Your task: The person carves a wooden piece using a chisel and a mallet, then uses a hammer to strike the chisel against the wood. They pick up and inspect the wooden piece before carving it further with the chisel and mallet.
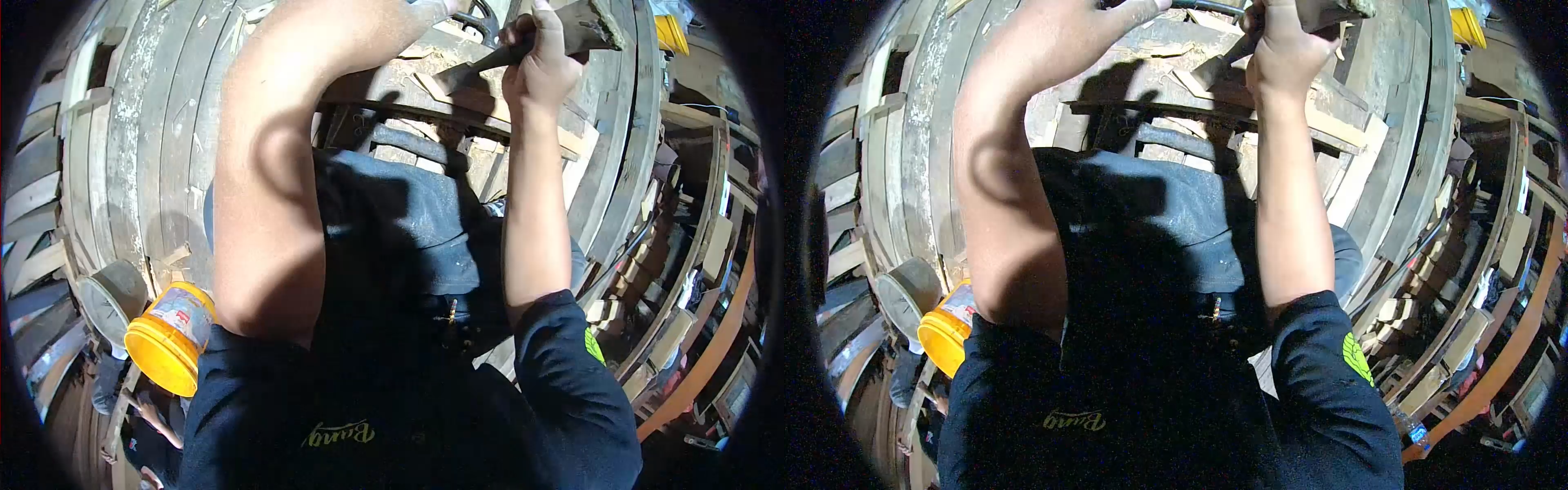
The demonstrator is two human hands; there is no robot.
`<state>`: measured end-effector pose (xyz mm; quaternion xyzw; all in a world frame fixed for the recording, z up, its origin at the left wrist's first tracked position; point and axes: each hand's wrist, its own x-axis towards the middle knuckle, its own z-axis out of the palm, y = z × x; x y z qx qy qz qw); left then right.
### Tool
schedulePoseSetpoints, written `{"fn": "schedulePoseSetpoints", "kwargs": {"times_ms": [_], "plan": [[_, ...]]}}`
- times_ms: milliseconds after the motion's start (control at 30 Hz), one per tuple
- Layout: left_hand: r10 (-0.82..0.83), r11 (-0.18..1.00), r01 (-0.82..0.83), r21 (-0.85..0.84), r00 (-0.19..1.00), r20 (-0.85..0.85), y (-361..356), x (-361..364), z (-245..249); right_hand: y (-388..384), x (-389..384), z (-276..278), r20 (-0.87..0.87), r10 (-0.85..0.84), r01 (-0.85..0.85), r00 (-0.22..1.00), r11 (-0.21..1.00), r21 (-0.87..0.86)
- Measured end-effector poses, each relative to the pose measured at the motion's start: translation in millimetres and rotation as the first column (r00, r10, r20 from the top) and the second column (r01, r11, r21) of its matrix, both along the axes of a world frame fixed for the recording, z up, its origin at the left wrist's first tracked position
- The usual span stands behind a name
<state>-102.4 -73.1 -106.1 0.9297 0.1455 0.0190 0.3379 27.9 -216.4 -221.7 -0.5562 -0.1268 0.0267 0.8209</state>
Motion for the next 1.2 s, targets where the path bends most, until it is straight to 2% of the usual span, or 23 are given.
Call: {"fn": "schedulePoseSetpoints", "kwargs": {"times_ms": [133,200,233,300,333,400,500,533,567,600,667,700,733,800,867,933,967,1067,1100,1133,1200], "plan": [[-0.022,1.0,0.021,0.021,0.999,0.039,2.8,-0.6,-2.5,0.0,2.0,-4.1,0.022,-0.012,0.013,1.0,1.0,-0.014],[-0.029,0.996,0.028,-0.088,1.0,-0.003,7.7,2.4,-2.7,0.2,0.6,-8.7,0.061,-0.03,0.031,0.998,0.999,-0.012],[-0.03,0.996,0.03,-0.088,1.0,0.0,9.4,6.6,-4.1,0.4,-2.9,-6.0,0.015,-0.018,0.018,1.0,1.0,-0.016],[-0.024,0.994,0.01,-0.113,0.992,-0.122,12.8,13.5,-5.5,1.1,-5.9,-10.2,-0.018,-0.042,0.041,0.999,0.998,-0.051],[-0.02,0.994,0.007,-0.112,0.993,-0.116,9.6,10.5,-2.4,3.9,-10.2,-6.4,-0.022,-0.05,0.047,0.999,0.994,-0.094],[0.041,0.999,-0.04,0.011,0.998,-0.043,-1.5,0.1,1.1,3.0,-19.1,-3.3,0.08,0.048,-0.038,0.996,0.991,-0.13],[0.006,1.0,-0.006,-0.01,1.0,0.002,2.5,0.8,-5.3,8.8,-27.4,-9.7,0.018,0.035,-0.031,0.999,0.986,-0.165],[-0.017,1.0,0.017,0.011,1.0,0.025,0.2,-2.6,0.1,14.1,-28.4,-9.4,0.088,-0.018,0.029,0.996,0.991,-0.128],[-0.008,0.988,-0.017,-0.151,0.987,-0.158,10.0,9.5,0.7,14.4,-24.4,-9.5,0.103,0.028,-0.022,0.994,0.998,-0.059],[-0.003,0.989,-0.02,-0.149,0.988,-0.152,12.1,10.0,0.6,13.2,-20.4,-8.9,0.12,0.074,-0.075,0.99,0.997,0.008],[-0.026,0.987,0.008,-0.162,0.993,-0.112,12.9,6.6,-3.1,10.5,-18.0,-8.0,0.145,0.057,-0.055,0.988,0.998,-0.019],[0.031,0.995,-0.037,-0.097,0.998,-0.056,10.7,5.0,-8.0,8.5,-16.4,-8.3,0.149,0.06,-0.059,0.987,0.998,-0.011],[0.033,0.994,-0.038,-0.101,0.998,-0.05,12.1,3.1,-6.3,9.1,-15.7,-9.0,0.154,0.062,-0.061,0.986,0.998,-0.015],[-0.021,0.989,0.017,-0.148,0.999,-0.024,14.3,-0.5,-2.8,9.7,-14.9,-8.5,0.072,-0.011,0.01,0.997,1.0,0.009],[-0.009,0.981,0.003,-0.193,0.999,-0.032,13.1,2.4,-5.3,10.9,-11.2,-10.6,0.075,-0.027,0.026,0.997,0.999,0.02],[-0.025,0.984,0.052,-0.172,0.988,0.152,12.3,-2.3,-10.4,5.8,1.3,-26.0,0.163,-0.077,0.088,0.984,0.995,-0.057],[-0.022,0.984,0.049,-0.172,0.987,0.156,13.3,-2.4,-9.2,3.2,3.4,-29.4,0.315,-0.075,0.128,0.946,0.98,-0.152],[-0.024,0.971,0.033,-0.237,0.999,0.041,14.4,0.5,-4.2,2.9,0.1,-28.4,0.349,-0.107,0.17,0.931,0.973,-0.155],[-0.047,0.971,0.051,-0.233,0.999,0.025,15.5,-5.2,5.4,-4.5,-17.1,-12.9,0.079,0.069,-0.044,0.995,0.96,-0.276],[-0.047,0.971,0.052,-0.235,0.999,0.026,15.5,-5.3,3.5,0.0,-14.1,-17.5,0.08,0.069,-0.044,0.994,0.959,-0.279],[-0.058,0.968,0.081,-0.237,0.993,0.103,14.7,-3.9,-3.4,13.4,-4.0,-30.0,0.119,-0.242,0.237,0.963,0.97,0.054]]}}
